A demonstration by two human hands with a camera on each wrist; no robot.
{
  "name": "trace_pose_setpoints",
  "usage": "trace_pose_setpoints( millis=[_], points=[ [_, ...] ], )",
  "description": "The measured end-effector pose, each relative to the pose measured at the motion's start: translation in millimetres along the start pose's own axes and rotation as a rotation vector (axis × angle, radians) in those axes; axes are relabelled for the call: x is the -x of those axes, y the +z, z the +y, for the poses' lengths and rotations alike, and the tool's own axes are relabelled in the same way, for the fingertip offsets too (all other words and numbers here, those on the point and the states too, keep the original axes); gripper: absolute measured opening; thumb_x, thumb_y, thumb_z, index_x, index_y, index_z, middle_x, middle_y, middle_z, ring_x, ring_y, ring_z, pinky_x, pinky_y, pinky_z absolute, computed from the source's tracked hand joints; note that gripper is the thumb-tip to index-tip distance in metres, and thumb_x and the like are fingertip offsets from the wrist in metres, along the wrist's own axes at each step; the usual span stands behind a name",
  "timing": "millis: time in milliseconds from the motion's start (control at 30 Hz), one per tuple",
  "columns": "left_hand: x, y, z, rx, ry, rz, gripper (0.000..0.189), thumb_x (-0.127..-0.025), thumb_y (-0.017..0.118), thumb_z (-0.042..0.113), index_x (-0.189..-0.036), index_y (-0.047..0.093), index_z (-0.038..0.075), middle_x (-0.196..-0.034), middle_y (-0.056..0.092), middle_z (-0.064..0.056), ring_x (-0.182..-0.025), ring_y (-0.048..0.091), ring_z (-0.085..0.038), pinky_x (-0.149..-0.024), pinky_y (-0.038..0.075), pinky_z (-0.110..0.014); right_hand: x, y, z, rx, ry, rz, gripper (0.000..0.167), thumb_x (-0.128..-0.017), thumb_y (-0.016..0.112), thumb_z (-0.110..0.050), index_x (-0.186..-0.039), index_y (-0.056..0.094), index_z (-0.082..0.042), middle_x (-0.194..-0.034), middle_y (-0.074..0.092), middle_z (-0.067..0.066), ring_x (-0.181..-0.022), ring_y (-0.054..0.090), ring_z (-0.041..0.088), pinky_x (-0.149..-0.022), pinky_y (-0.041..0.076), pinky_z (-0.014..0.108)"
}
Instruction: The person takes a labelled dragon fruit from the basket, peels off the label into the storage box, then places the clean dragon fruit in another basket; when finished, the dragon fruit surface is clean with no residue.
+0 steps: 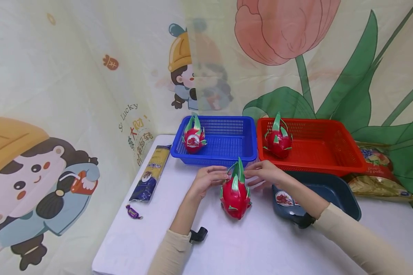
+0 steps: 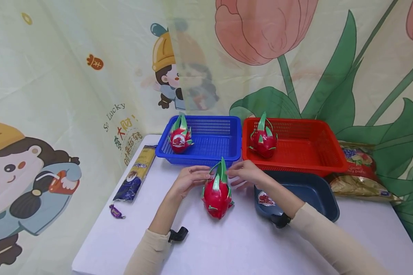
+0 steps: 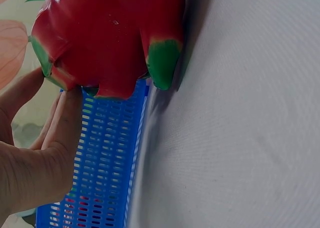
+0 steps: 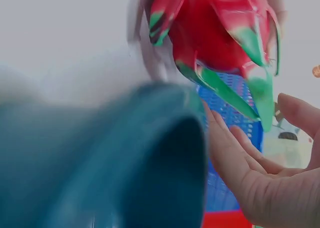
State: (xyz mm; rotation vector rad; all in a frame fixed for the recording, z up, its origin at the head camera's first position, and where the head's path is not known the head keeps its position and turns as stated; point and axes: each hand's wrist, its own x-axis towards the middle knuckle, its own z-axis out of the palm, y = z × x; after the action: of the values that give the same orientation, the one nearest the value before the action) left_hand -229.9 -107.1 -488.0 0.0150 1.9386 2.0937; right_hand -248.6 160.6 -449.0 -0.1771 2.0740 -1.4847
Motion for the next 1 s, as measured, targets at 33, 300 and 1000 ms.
trace_pose_setpoints(
  millis=[33, 300, 1000],
  points=[
    [-0.2, 0.2, -0.1, 0.001, -0.003, 0.0, 0.041, -0.089, 0.083, 0.017, -0.125, 0.072, 0.0, -0.116, 0.077, -0.014, -0.104, 0.076, -0.026, -0.094, 0.062, -0.041, -2.7, 2, 0, -0.012, 0.012, 0.001, 0.058, -0.101, 0.07, -0.031, -0.142, 0.055, 0.007, -0.128, 0.069, 0.027, -0.107, 0.074, 0.04, -0.088, 0.061, 0.057],
    [-1.2, 1.1, -1.8, 0.009, -0.011, -0.004, 0.041, -0.089, 0.084, 0.017, -0.125, 0.072, 0.001, -0.114, 0.077, -0.013, -0.105, 0.076, -0.026, -0.094, 0.062, -0.04, -15.3, 13, 2, -0.024, 0.062, 0.031, 0.066, -0.097, 0.074, -0.038, -0.143, 0.053, 0.006, -0.126, 0.07, 0.024, -0.108, 0.073, 0.041, -0.086, 0.063, 0.054],
    [-0.5, 4.1, 0.9, -0.01, -0.021, -0.042, 0.044, -0.09, 0.083, 0.023, -0.127, 0.071, 0.003, -0.118, 0.076, -0.011, -0.104, 0.075, -0.025, -0.095, 0.061, -0.041, -11.9, 19, 7, -0.024, -0.002, 0.016, 0.061, -0.101, 0.067, -0.033, -0.147, 0.052, 0.004, -0.128, 0.069, 0.024, -0.104, 0.073, 0.036, -0.083, 0.065, 0.05]
  ],
)
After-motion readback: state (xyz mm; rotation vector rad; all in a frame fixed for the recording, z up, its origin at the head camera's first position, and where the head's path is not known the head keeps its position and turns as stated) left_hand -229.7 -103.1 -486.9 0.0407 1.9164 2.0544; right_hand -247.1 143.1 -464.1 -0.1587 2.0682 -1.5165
